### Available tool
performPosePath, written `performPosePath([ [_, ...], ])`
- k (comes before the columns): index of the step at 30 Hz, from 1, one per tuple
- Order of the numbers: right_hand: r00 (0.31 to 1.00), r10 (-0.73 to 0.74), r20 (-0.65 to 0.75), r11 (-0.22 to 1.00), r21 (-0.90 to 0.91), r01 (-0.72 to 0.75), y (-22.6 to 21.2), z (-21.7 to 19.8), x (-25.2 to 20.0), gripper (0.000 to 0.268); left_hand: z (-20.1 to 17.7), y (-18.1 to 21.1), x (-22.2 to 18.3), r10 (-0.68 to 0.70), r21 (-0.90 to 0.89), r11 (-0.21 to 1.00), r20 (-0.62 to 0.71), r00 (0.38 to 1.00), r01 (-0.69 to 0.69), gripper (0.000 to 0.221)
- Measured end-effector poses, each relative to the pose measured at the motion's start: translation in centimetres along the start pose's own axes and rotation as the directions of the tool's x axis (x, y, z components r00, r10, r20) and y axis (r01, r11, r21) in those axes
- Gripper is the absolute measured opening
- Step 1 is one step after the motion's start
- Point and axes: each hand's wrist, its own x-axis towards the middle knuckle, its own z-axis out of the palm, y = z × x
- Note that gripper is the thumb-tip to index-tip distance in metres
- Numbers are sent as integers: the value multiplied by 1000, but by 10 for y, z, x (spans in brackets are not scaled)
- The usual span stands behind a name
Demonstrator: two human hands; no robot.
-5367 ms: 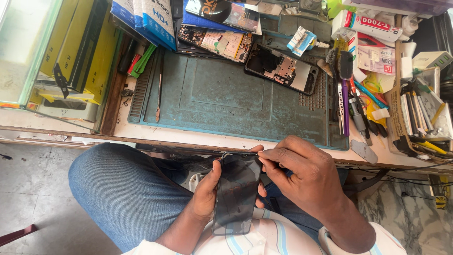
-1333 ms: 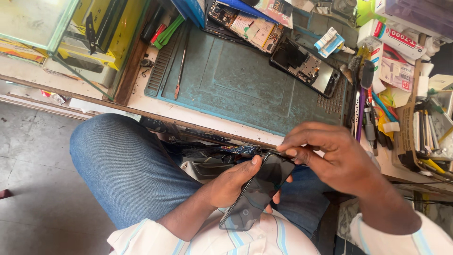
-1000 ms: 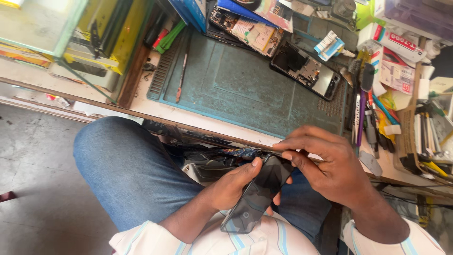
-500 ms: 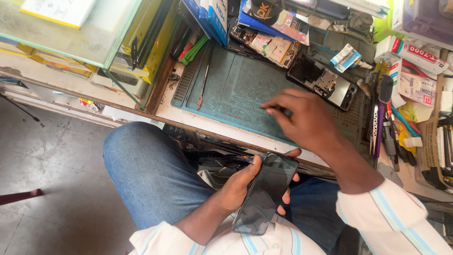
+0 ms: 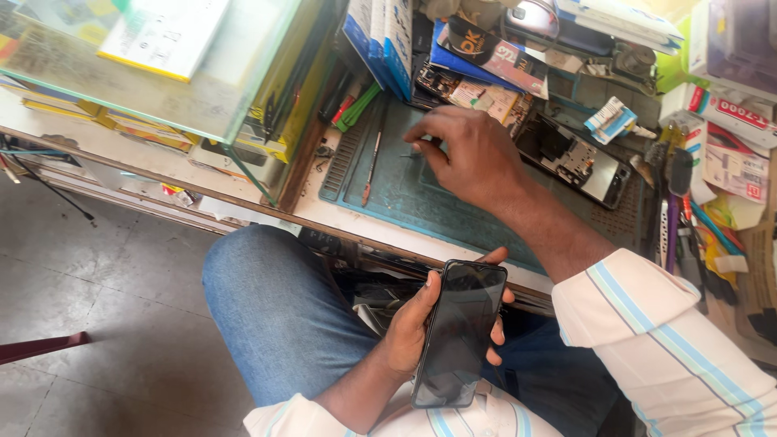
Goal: The person disassembles a smartphone, removes the battery, and reassembles the device using a plastic pry tool and tweezers. The person then cleans the screen edges with a small cloth.
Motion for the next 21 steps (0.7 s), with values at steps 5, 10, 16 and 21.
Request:
performPosePath([
  [5,999,27,39,934,354,-39,-33,0,31,14,1,4,2,81,-54,995,-61,995,-84,92],
  [10,972,125,198,621,748,-232,-72,11,58,27,-3,7,-2,137,-153,976,-129,982,-156,85],
  [16,991,100,91,646,752,-134,-88,32,69,31,-17,6,-10,46,-139,988,-107,993,-60,88],
  [21,994,86,60,523,847,-97,-83,40,69,22,-22,1,-13,49,-77,995,-126,991,-59,88],
])
